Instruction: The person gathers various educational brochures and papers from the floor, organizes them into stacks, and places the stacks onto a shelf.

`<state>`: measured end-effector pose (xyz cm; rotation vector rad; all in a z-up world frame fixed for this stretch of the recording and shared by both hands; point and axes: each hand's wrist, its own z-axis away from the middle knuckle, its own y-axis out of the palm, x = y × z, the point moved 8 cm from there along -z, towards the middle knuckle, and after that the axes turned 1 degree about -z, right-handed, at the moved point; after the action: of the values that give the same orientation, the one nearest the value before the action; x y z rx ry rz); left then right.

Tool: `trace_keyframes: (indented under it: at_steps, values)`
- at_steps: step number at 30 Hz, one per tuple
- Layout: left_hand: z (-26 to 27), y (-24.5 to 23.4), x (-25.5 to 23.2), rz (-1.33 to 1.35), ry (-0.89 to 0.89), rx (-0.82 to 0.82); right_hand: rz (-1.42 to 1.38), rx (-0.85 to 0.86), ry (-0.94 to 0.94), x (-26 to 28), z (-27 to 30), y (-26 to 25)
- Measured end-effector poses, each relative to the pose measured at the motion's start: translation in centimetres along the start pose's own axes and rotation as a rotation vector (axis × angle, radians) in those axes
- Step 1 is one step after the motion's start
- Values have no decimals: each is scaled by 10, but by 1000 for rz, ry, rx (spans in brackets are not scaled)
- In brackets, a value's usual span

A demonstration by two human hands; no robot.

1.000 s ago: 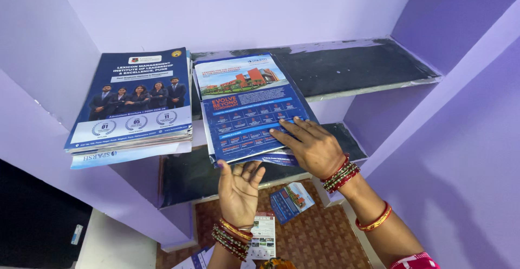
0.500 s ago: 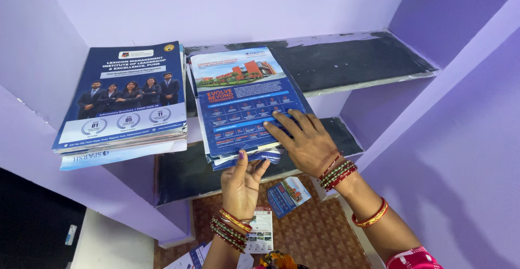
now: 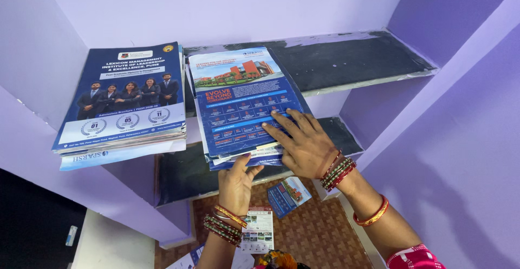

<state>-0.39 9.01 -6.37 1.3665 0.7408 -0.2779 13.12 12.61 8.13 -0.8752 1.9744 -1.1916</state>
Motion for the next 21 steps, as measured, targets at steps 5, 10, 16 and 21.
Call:
trace_keyframes:
  at_steps: [5, 10, 16, 21]
  values:
    - [-7, -14, 9, -59, 3, -80, 22, -119, 15, 5, -4, -4]
    - [-9, -11, 14, 74, -46, -2, 178, -177, 13, 13, -7, -2]
    - [-13, -9, 13, -11, -90, -197, 288, -375, -23, 13, -12, -4]
    - [-21, -2, 13, 107, 3, -115, 271, -403, -75, 12, -16, -18]
